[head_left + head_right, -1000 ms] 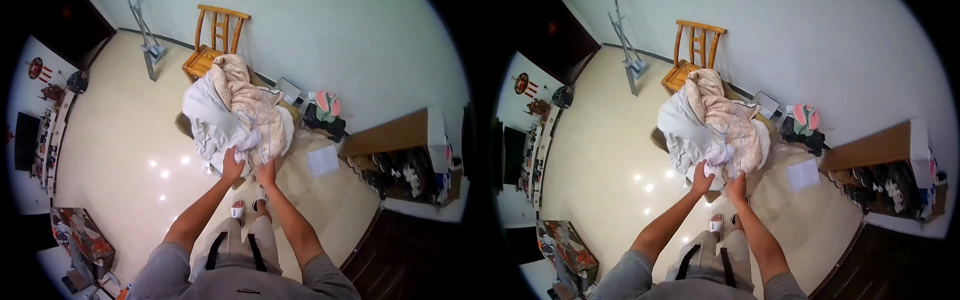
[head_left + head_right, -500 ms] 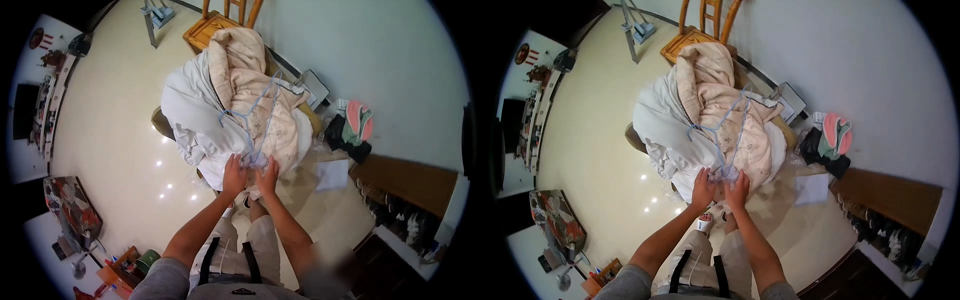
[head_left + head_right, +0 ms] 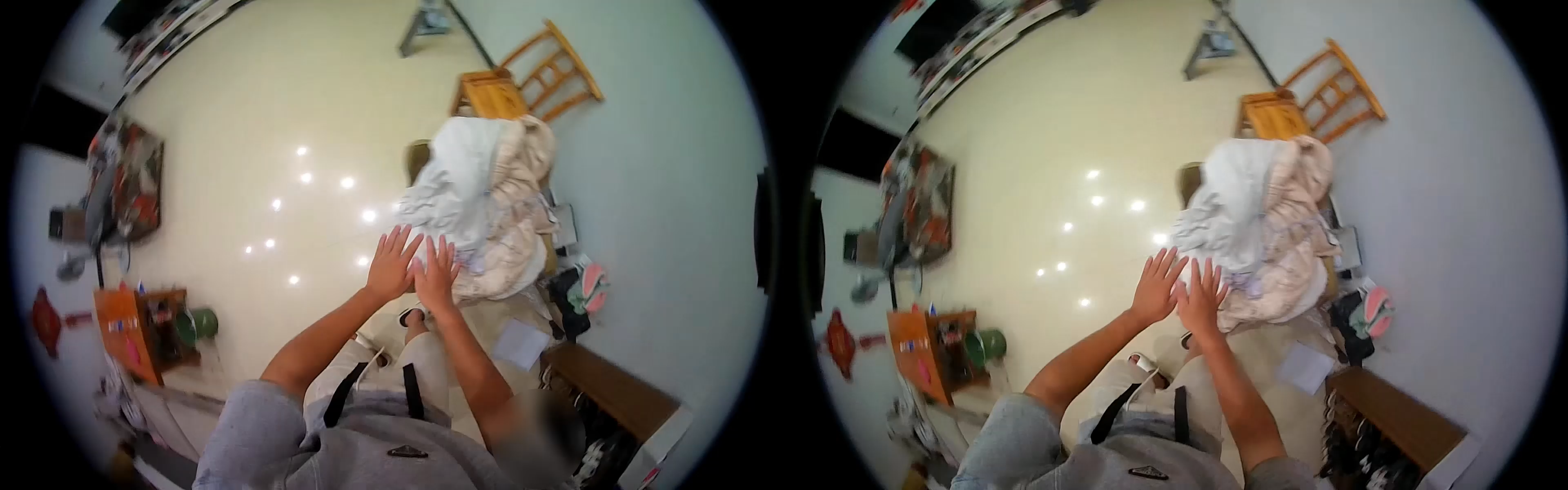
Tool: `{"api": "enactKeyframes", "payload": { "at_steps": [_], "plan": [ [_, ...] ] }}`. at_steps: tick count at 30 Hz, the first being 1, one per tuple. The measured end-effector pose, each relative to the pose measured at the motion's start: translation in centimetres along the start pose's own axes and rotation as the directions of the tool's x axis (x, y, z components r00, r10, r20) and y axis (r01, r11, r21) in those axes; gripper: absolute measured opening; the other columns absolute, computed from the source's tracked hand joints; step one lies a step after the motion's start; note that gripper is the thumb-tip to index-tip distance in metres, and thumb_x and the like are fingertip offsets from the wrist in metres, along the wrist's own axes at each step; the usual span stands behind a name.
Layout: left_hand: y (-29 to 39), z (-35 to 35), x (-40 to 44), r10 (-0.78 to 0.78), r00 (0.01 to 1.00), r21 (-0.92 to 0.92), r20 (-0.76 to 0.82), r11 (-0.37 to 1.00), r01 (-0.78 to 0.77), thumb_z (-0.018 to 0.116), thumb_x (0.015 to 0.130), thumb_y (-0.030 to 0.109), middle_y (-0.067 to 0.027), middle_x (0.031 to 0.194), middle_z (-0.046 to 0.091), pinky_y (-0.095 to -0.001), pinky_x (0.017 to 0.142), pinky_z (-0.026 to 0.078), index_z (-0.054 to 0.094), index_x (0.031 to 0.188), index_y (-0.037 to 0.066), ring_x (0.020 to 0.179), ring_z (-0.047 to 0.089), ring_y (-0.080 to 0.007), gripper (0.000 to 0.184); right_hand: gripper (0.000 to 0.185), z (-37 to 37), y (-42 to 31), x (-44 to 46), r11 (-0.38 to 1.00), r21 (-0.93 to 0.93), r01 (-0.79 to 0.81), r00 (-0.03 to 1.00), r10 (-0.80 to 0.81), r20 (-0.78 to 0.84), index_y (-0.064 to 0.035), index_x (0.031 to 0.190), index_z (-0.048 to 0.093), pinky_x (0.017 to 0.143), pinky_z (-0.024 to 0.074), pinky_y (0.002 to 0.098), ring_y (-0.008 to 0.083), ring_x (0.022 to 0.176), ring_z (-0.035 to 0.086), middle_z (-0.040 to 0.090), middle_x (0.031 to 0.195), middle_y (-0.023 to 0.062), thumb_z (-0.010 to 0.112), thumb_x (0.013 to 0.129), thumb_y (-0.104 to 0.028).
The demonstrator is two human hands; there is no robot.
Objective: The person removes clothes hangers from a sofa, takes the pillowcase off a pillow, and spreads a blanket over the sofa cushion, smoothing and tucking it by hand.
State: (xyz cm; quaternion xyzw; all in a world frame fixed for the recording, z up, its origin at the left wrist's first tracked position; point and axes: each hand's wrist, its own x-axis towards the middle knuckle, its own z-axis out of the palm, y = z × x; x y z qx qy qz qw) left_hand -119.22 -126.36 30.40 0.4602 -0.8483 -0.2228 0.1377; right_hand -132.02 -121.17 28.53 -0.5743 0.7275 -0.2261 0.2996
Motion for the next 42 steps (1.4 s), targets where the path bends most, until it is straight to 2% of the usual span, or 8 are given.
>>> {"api": "enactKeyframes", "payload": {
  "at_steps": [7, 12, 16, 21, 26, 31, 36, 42],
  "plan": [
    [-7.8, -14.1, -16.3, -0.231, 0.931, 0.09, -0.284, 0.96, 0.266, 0.055, 0.088, 0.028, -0.0191, 0.147, 0.028, -0.0537, 0.109, 0.023, 0.038, 0.14, 0.013, 0.136, 0.024, -0.0398, 0.057, 0.06, 7.1, -18.5, -4.9, 0.926, -0.12, 0.357, 0.924, -0.331, 0.194, -0.0095, 0.142, 0.033, 0.107, 0.0046, 0.0632, 0.0401, 0.14, 0.01, 0.019, 0.15, 0.0203, 0.046, 0.093, -0.041],
    [-13.4, -22.3, -31.0, -0.416, 0.777, 0.132, -0.473, 0.839, 0.529, 0.055, 0.088, 0.028, -0.0188, 0.146, 0.029, -0.0546, 0.108, 0.024, 0.037, 0.141, 0.013, 0.135, 0.025, -0.041, 0.058, 0.06, 15.9, -32.0, -11.2, 0.758, -0.1, 0.644, 0.731, -0.572, 0.371, -0.008, 0.143, 0.031, 0.108, 0.0034, 0.0624, 0.0403, 0.14, 0.009, 0.018, 0.151, 0.0206, 0.043, 0.094, -0.04],
    [-16.5, -26.5, -41.5, -0.529, 0.576, 0.071, -0.623, 0.695, 0.715, 0.055, 0.087, 0.03, -0.0176, 0.147, 0.029, -0.0548, 0.109, 0.021, 0.037, 0.141, 0.014, 0.136, 0.023, -0.0402, 0.059, 0.06, 22.4, -41.0, -16.4, 0.569, -0.002, 0.822, 0.507, -0.731, 0.456, -0.0083, 0.143, 0.031, 0.108, 0.0036, 0.0629, 0.0404, 0.14, 0.009, 0.017, 0.151, 0.0207, 0.042, 0.095, -0.041],
    [-19.5, -28.1, -53.0, -0.66, 0.24, -0.123, -0.712, 0.453, 0.883, 0.056, 0.086, 0.029, -0.0169, 0.147, 0.029, -0.0541, 0.11, 0.02, 0.037, 0.14, 0.013, 0.136, 0.022, -0.0386, 0.06, 0.061, 31.0, -49.6, -22.8, 0.284, 0.108, 0.953, 0.174, -0.802, 0.572, -0.0095, 0.144, 0.03, 0.107, 0.0031, 0.0635, 0.0409, 0.14, 0.008, 0.017, 0.152, 0.0187, 0.042, 0.094, -0.042],
    [-22.2, -29.7, -63.2, -0.685, -0.082, -0.268, -0.724, 0.169, 0.948, 0.057, 0.085, 0.027, -0.0167, 0.146, 0.03, -0.0535, 0.11, 0.02, 0.038, 0.139, 0.011, 0.136, 0.023, -0.0375, 0.059, 0.062, 40.3, -57.1, -30.0, 0.057, 0.3, 0.952, -0.143, -0.785, 0.602, -0.011, 0.144, 0.03, 0.108, 0.0029, 0.0637, 0.0408, 0.14, 0.007, 0.016, 0.152, 0.0171, 0.043, 0.093, -0.043],
    [-25.0, -33.7, -74.3, -0.622, -0.284, -0.314, -0.73, -0.064, 0.947, 0.056, 0.086, 0.03, -0.0171, 0.146, 0.03, -0.0536, 0.11, 0.017, 0.038, 0.14, 0.011, 0.137, 0.023, -0.0376, 0.059, 0.061, 49.1, -64.8, -38.4, -0.043, 0.497, 0.866, -0.361, -0.741, 0.565, -0.011, 0.144, 0.03, 0.108, 0.0027, 0.0631, 0.0396, 0.141, 0.007, 0.016, 0.153, 0.0167, 0.043, 0.093, -0.042],
    [-24.6, -35.3, -81.9, -0.544, -0.484, -0.419, -0.685, -0.249, 0.873, 0.055, 0.087, 0.031, -0.0173, 0.147, 0.029, -0.0539, 0.111, 0.016, 0.037, 0.14, 0.012, 0.137, 0.022, -0.0379, 0.06, 0.061, 53.8, -69.8, -46.1, -0.138, 0.648, 0.749, -0.558, -0.658, 0.505, -0.0118, 0.143, 0.031, 0.108, 0.0049, 0.0625, 0.0384, 0.14, 0.01, 0.018, 0.151, 0.0173, 0.044, 0.093, -0.043],
    [-25.8, -34.5, -93.2, -0.483, -0.554, -0.484, -0.678, -0.273, 0.831, 0.055, 0.087, 0.031, -0.0166, 0.148, 0.028, -0.0548, 0.11, 0.016, 0.036, 0.141, 0.013, 0.137, 0.021, -0.0373, 0.06, 0.06, 60.6, -72.8, -56.4, -0.172, 0.765, 0.621, -0.687, -0.59, 0.424, -0.0115, 0.143, 0.031, 0.107, 0.0064, 0.0635, 0.0397, 0.14, 0.013, 0.018, 0.151, 0.0186, 0.045, 0.093, -0.041]
  ]
}}
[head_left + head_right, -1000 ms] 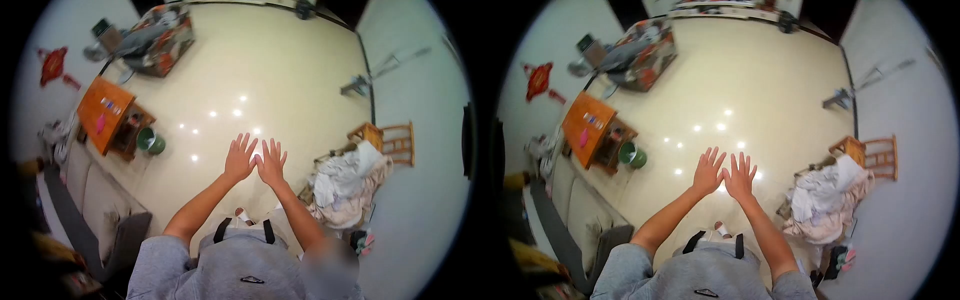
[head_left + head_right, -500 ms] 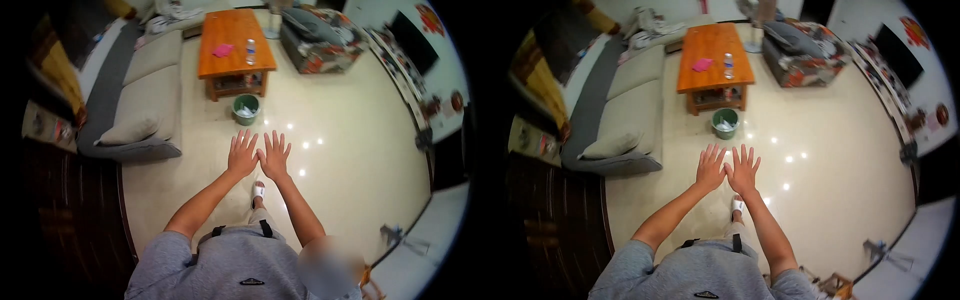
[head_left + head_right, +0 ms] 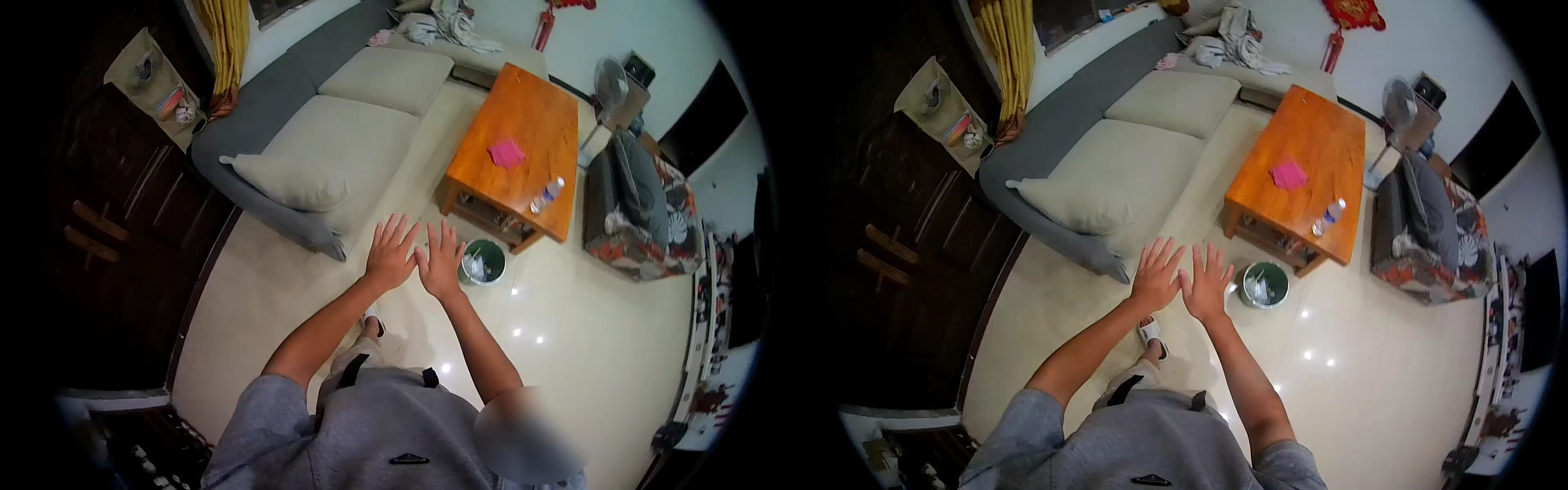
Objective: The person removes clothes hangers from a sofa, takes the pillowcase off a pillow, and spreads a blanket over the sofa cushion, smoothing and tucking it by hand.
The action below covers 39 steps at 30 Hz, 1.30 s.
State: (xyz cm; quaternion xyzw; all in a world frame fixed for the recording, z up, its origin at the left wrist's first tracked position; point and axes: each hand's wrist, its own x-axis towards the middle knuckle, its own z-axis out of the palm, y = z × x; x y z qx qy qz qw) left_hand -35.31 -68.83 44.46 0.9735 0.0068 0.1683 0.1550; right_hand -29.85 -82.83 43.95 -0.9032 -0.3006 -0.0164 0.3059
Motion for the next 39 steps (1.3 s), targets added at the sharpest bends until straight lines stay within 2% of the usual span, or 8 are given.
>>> {"api": "enactKeyframes", "payload": {
  "at_steps": [15, 19, 26, 31, 33, 35, 36, 39],
  "plan": [
    [-20.5, 2.7, 19.4, -0.148, 0.986, -0.042, -0.08, 0.989, 0.145, 0.062, 0.083, 0.027, -0.018, 0.142, 0.033, -0.0524, 0.108, 0.023, 0.041, 0.135, 0.01, 0.133, 0.028, -0.0364, 0.06, 0.058, 10.9, 0.9, 28.2, 0.968, 0.2, 0.155, 0.984, -0.169, 0.055, -0.0043, 0.14, 0.033, 0.107, 0.0228, 0.053, 0.043, 0.131, 0.031, 0.032, 0.143, 0.0237, 0.05, 0.092, -0.031],
    [-25.3, 5.2, 22.6, -0.509, 0.853, -0.12, -0.114, 0.86, 0.497, 0.07, 0.075, 0.021, -0.0182, 0.13, 0.042, -0.0473, 0.104, 0.03, 0.045, 0.127, 0.007, 0.124, 0.037, -0.0357, 0.06, 0.052, 14.5, 3.1, 35.5, 0.916, 0.399, 0.035, 0.927, -0.179, 0.329, -0.0003, 0.134, 0.04, 0.098, 0.0391, 0.0434, 0.0406, 0.118, 0.046, 0.044, 0.129, 0.0279, 0.051, 0.093, -0.031],
    [-38.3, 13.5, 15.7, -0.987, 0.103, -0.374, -0.126, 0.143, 0.916, 0.074, 0.071, 0.021, -0.0209, 0.126, 0.045, -0.0457, 0.1, 0.037, 0.041, 0.128, -0.004, 0.121, 0.041, -0.0362, 0.07, 0.065, 26.4, 2.9, 41.2, 0.83, 0.491, 0.263, 0.775, -0.485, 0.405, -0.002, 0.133, 0.037, 0.089, 0.0475, 0.0386, 0.0325, 0.103, 0.055, 0.046, 0.124, 0.0222, 0.068, 0.082, -0.027],
    [-40.8, 14.0, 9.2, -0.819, -0.406, -0.725, 0.406, -0.559, 0.402, 0.074, 0.077, 0.03, -0.017, 0.127, 0.048, -0.0431, 0.098, 0.041, 0.039, 0.132, 0.0, 0.119, 0.046, -0.0334, 0.072, 0.077, 37.4, 0.4, 41.8, 0.87, 0.487, -0.076, 0.541, -0.374, 0.753, -0.0048, 0.137, 0.034, 0.087, 0.0485, 0.0421, 0.0337, 0.108, 0.054, 0.049, 0.124, 0.021, 0.073, 0.077, -0.035],
    [-43.2, 19.4, 4.1, -0.629, -0.468, -0.621, 0.621, -0.759, 0.197, 0.072, 0.079, 0.035, -0.0139, 0.126, 0.05, -0.0413, 0.096, 0.041, 0.041, 0.133, 0.007, 0.113, 0.05, -0.0313, 0.069, 0.079, 40.1, -1.4, 42.2, 0.925, 0.158, -0.347, 0.089, -0.135, 0.987, -0.0045, 0.138, 0.033, 0.083, 0.0494, 0.0435, 0.0365, 0.108, 0.055, 0.049, 0.126, 0.0214, 0.073, 0.077, -0.035],
    [-43.4, 21.8, 0.1, -0.58, -0.193, -0.577, 0.792, -0.813, 0.076, 0.068, 0.081, 0.039, -0.0109, 0.119, 0.053, -0.0388, 0.088, 0.044, 0.046, 0.128, 0.011, 0.103, 0.054, -0.0268, 0.059, 0.082, 42.1, -3.3, 41.4, 0.914, -0.174, -0.368, -0.291, 0.064, 0.954, -0.0041, 0.139, 0.031, 0.079, 0.0502, 0.0449, 0.0393, 0.108, 0.055, 0.05, 0.129, 0.0218, 0.073, 0.077, -0.036],
    [-44.2, 23.2, 0.0, -0.542, -0.029, -0.542, 0.84, -0.84, 0.024, 0.067, 0.081, 0.041, -0.0093, 0.115, 0.055, -0.0376, 0.085, 0.046, 0.049, 0.125, 0.013, 0.098, 0.056, -0.0246, 0.055, 0.072, 44.0, -2.9, 40.5, 0.909, -0.134, -0.396, -0.271, 0.023, 0.962, -0.0029, 0.131, 0.038, 0.075, 0.0505, 0.0434, 0.0358, 0.101, 0.057, 0.053, 0.118, 0.0199, 0.071, 0.077, -0.038],
    [-44.0, 22.2, 1.6, -0.695, -0.048, -0.686, 0.718, -0.717, 0.123, 0.062, 0.082, 0.045, -0.0032, 0.093, 0.059, -0.0311, 0.066, 0.046, 0.055, 0.109, 0.013, 0.077, 0.055, -0.015, 0.043, 0.053, 49.6, -1.0, 37.5, 0.887, 0.254, -0.385, 0.106, -0.231, 0.967, 0.0009, 0.104, 0.057, 0.064, 0.0512, 0.0389, 0.025, 0.079, 0.063, 0.061, 0.085, 0.0144, 0.067, 0.079, -0.045]
  ]
}}
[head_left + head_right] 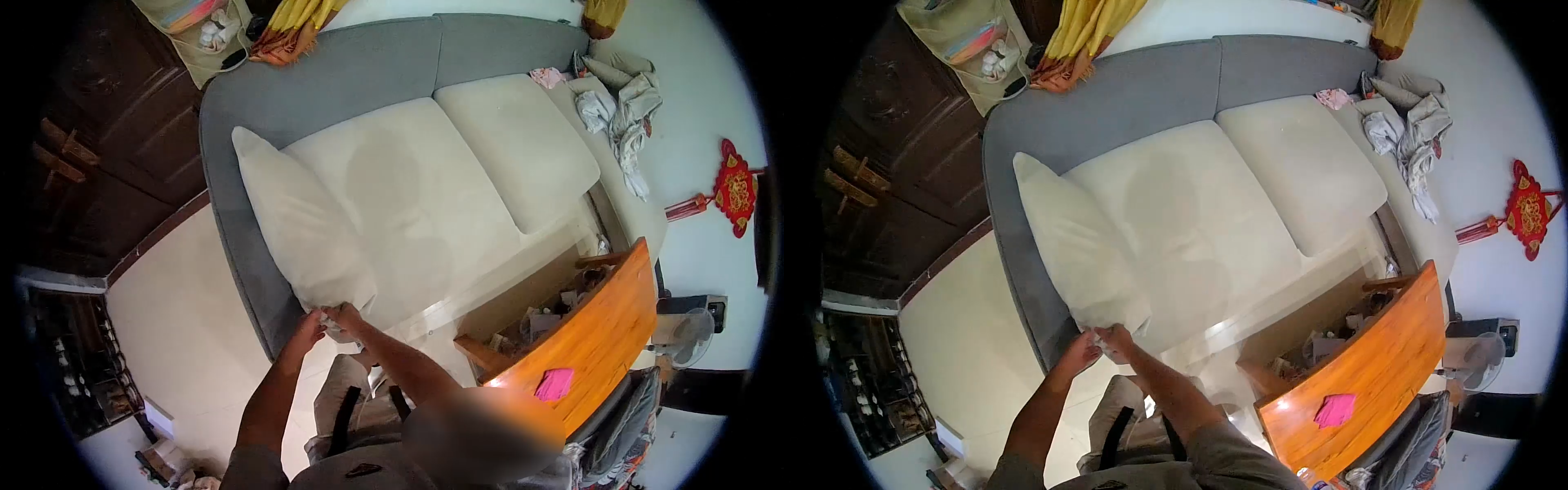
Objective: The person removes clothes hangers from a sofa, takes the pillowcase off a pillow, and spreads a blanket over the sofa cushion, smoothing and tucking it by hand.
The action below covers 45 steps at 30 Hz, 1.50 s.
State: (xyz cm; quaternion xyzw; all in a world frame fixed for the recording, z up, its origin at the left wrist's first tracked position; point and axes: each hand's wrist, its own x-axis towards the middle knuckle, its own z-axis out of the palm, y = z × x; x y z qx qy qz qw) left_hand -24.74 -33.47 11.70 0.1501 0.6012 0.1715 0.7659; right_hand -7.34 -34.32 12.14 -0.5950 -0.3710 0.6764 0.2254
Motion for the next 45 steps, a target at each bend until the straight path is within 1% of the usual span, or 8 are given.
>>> {"api": "enactKeyframes", "payload": {
  "at_steps": [3, 6, 10, 24, 33, 36, 42, 45],
  "plan": [
    [1.7, -0.5, -1.5, 0.07, 0.993, 0.143, 0.095, 0.986, -0.083, 0.062, 0.082, 0.042, 0.003, 0.075, 0.054, -0.0289, 0.053, 0.041, 0.056, 0.097, 0.013, 0.061, 0.049, -0.0091, 0.033, 0.044, 1.1, 1.3, 1.4, 0.992, -0.107, -0.072, 0.975, 0.047, -0.218, 0.0024, 0.075, 0.063, 0.055, 0.0483, 0.0371, 0.0205, 0.056, 0.06, 0.057, 0.053, 0.0083, 0.061, 0.084, -0.041],
    [4.2, 0.1, -2.8, 0.074, 0.997, 0.403, -0.01, 0.913, -0.064, 0.056, 0.088, 0.04, -0.005, 0.104, 0.062, -0.0355, 0.079, 0.049, 0.054, 0.11, 0.011, 0.091, 0.06, -0.0195, 0.036, 0.038, 0.1, 0.3, -0.1, 0.925, -0.374, 0.062, 0.889, -0.222, -0.401, 0.0028, 0.078, 0.064, 0.053, 0.0466, 0.035, 0.0174, 0.055, 0.056, 0.058, 0.057, 0.0089, 0.06, 0.086, -0.034],
    [9.5, 5.9, -4.7, 0.298, 0.954, 0.327, -0.035, 0.905, -0.271, 0.057, 0.086, 0.041, -0.0045, 0.093, 0.06, -0.0357, 0.074, 0.048, 0.054, 0.105, 0.01, 0.083, 0.059, -0.0174, 0.036, 0.032, -6.3, -8.5, -6.1, 0.957, 0.135, 0.256, 0.907, -0.189, -0.377, 0.0003, 0.09, 0.065, 0.051, 0.0425, 0.0306, 0.0104, 0.054, 0.051, 0.056, 0.059, 0.0022, 0.053, 0.092, -0.029],
    [12.6, 32.1, -5.1, -0.082, 0.985, 0.547, 0.151, 0.837, -0.014, 0.049, 0.088, 0.048, -0.0079, 0.073, 0.06, -0.0378, 0.07, 0.054, 0.051, 0.079, 0.008, 0.071, 0.065, -0.0246, 0.041, 0.029, -26.2, -13.9, -22.0, 0.896, 0.16, 0.413, 0.633, -0.157, -0.758, 0.0006, 0.07, 0.056, 0.051, 0.0379, 0.0283, 0.0087, 0.057, 0.045, 0.049, 0.059, -0.0019, 0.052, 0.088, -0.022],
    [13.6, 58.8, -7.7, 0.074, 0.967, 0.739, 0.244, 0.632, -0.234, 0.058, 0.086, 0.028, -0.004, 0.071, 0.058, -0.0309, 0.064, 0.051, 0.057, 0.08, 0.008, 0.064, 0.059, -0.0176, 0.022, 0.028, -45.9, -10.9, -31.5, 0.685, 0.316, 0.656, 0.471, -0.045, -0.881, -0.0047, 0.066, 0.052, 0.05, 0.0324, 0.0258, 0.0055, 0.055, 0.039, 0.043, 0.059, -0.0061, 0.052, 0.091, -0.018],
    [10.4, 65.1, 1.3, 0.432, 0.674, 0.566, 0.6, 0.366, -0.739, 0.058, 0.086, 0.017, -0.0038, 0.074, 0.059, -0.029, 0.067, 0.049, 0.058, 0.084, 0.006, 0.067, 0.058, -0.0167, 0.012, 0.024, -52.4, -8.9, -33.8, 0.63, 0.25, 0.735, 0.358, -0.048, -0.932, -0.0052, 0.07, 0.054, 0.051, 0.0326, 0.0245, 0.0058, 0.055, 0.039, 0.045, 0.061, -0.0059, 0.052, 0.091, -0.016],
    [7.7, 84.6, -5.4, 0.477, 0.259, 0.315, 0.84, -0.039, -0.948, 0.057, 0.088, 0.013, -0.0103, 0.092, 0.059, -0.0323, 0.074, 0.048, 0.059, 0.096, 0.003, 0.081, 0.06, -0.0211, 0.013, 0.017, -64.5, -6.9, -39.4, 0.456, 0.19, 0.869, 0.183, 0.059, -0.981, -0.0051, 0.08, 0.059, 0.056, 0.0373, 0.0229, 0.0056, 0.061, 0.046, 0.055, 0.07, -0.0034, 0.051, 0.092, -0.015],
    [6.5, 91.5, -4.4, 0.434, 0.298, 0.286, 0.85, 0.095, -0.954, 0.055, 0.09, 0.016, -0.0132, 0.095, 0.058, -0.0343, 0.077, 0.047, 0.059, 0.101, 0.003, 0.086, 0.06, -0.024, 0.017, 0.018, -69.8, -7.3, -42.9, 0.489, 0.137, 0.862, 0.102, 0.098, -0.99, -0.0077, 0.077, 0.055, 0.054, 0.0353, 0.0225, 0.0047, 0.059, 0.043, 0.052, 0.067, -0.0048, 0.051, 0.093, -0.016]
  ]
}}
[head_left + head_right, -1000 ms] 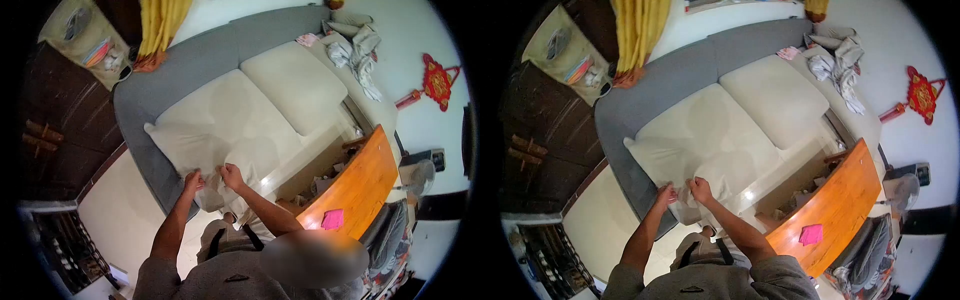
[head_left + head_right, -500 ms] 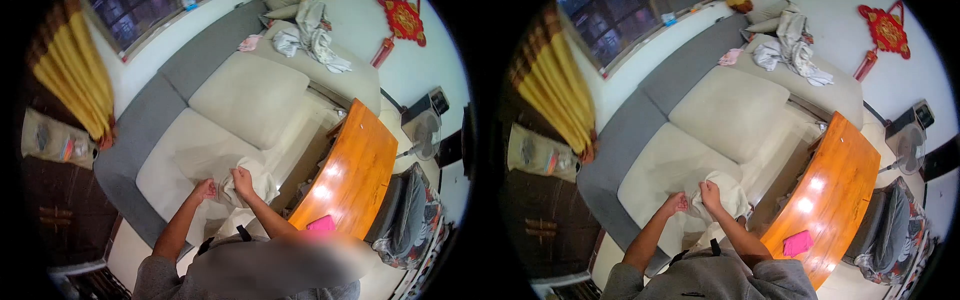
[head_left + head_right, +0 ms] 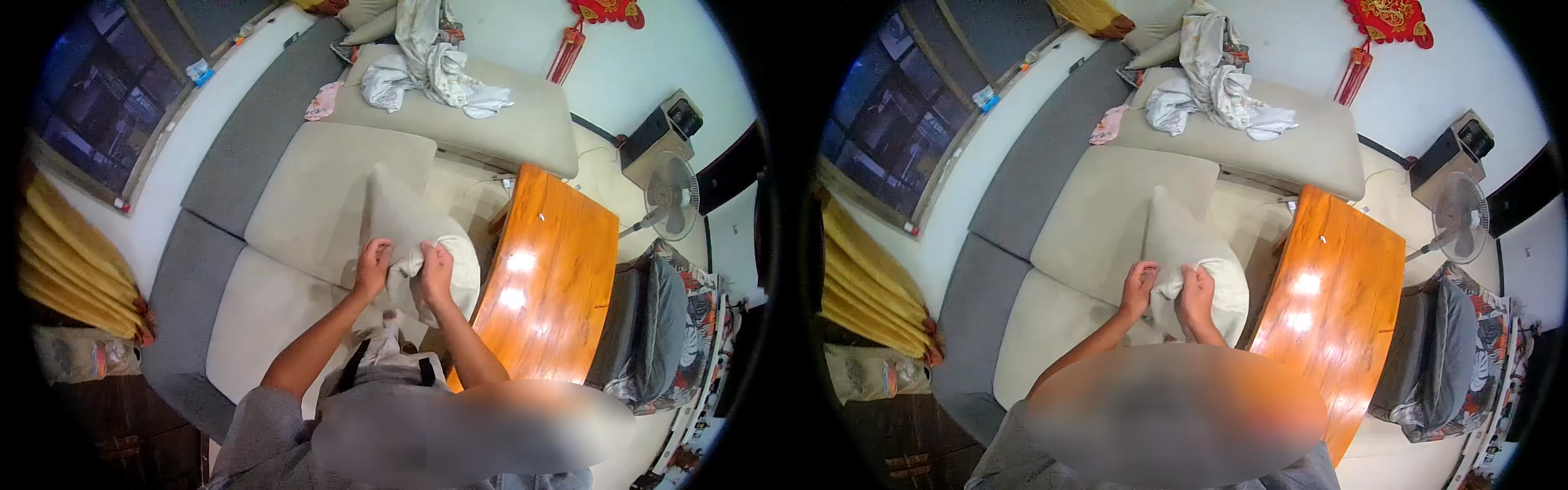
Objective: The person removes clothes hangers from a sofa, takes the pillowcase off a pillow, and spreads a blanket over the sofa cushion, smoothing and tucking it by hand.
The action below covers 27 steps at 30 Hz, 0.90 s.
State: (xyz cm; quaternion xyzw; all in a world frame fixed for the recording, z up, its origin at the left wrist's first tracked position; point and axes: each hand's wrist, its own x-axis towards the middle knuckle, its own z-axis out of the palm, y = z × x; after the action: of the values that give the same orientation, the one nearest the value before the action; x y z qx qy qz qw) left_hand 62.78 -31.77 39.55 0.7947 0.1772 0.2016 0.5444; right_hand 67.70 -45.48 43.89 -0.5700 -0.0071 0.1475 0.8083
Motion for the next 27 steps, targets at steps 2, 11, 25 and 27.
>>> {"api": "enactKeyframes", "payload": {
  "at_steps": [2, 11, 25, 27],
  "plan": [
    [0.9, 2.4, 3.8, -0.05, 0.998, 0.033, 0.027, 0.998, 0.049, 0.053, 0.092, 0.018, -0.0136, 0.095, 0.058, -0.0351, 0.078, 0.047, 0.059, 0.102, 0.003, 0.088, 0.059, -0.0256, 0.019, 0.019, -0.6, -1.4, 3.9, 1.0, -0.012, 0.028, 0.998, -0.029, -0.048, -0.009, 0.076, 0.053, 0.053, 0.0339, 0.0223, 0.0039, 0.058, 0.041, 0.049, 0.066, -0.0057, 0.051, 0.093, -0.017],
    [0.1, 14.5, 21.7, -0.518, 0.451, -0.382, 0.727, 0.24, 0.892, 0.055, 0.079, 0.058, -0.0025, 0.12, 0.051, -0.0479, 0.081, 0.044, 0.049, 0.121, 0.02, 0.107, 0.049, -0.0227, 0.057, 0.017, -3.5, -6.3, 23.4, 0.976, -0.177, 0.126, 0.959, -0.165, -0.228, -0.0078, 0.076, 0.052, 0.058, 0.0375, 0.0248, 0.0071, 0.064, 0.045, 0.052, 0.07, -0.0023, 0.049, 0.092, -0.012],
    [7.6, 26.9, 51.4, -0.138, 0.916, -0.72, 0.377, 0.578, 0.384, 0.049, 0.091, 0.019, -0.006, 0.117, 0.053, -0.0281, 0.092, 0.039, 0.049, 0.123, 0.005, 0.108, 0.049, -0.0149, 0.035, 0.025, -5.8, -15.5, 51.8, 0.866, -0.319, 0.385, 0.892, -0.438, -0.11, -0.0061, 0.077, 0.049, 0.055, 0.0305, 0.0227, 0.0046, 0.064, 0.039, 0.046, 0.07, -0.0053, 0.046, 0.097, -0.02],
    [8.1, 28.0, 55.4, -0.13, 0.933, -0.617, 0.334, 0.719, 0.321, 0.048, 0.091, 0.018, -0.0056, 0.117, 0.053, -0.0283, 0.093, 0.039, 0.048, 0.123, 0.004, 0.108, 0.05, -0.0139, 0.035, 0.025, -6.4, -15.4, 57.8, 0.833, -0.409, 0.372, 0.894, -0.44, -0.084, -0.0048, 0.075, 0.046, 0.057, 0.0335, 0.0271, 0.0092, 0.064, 0.039, 0.044, 0.068, -0.002, 0.046, 0.096, -0.018]
  ]
}}
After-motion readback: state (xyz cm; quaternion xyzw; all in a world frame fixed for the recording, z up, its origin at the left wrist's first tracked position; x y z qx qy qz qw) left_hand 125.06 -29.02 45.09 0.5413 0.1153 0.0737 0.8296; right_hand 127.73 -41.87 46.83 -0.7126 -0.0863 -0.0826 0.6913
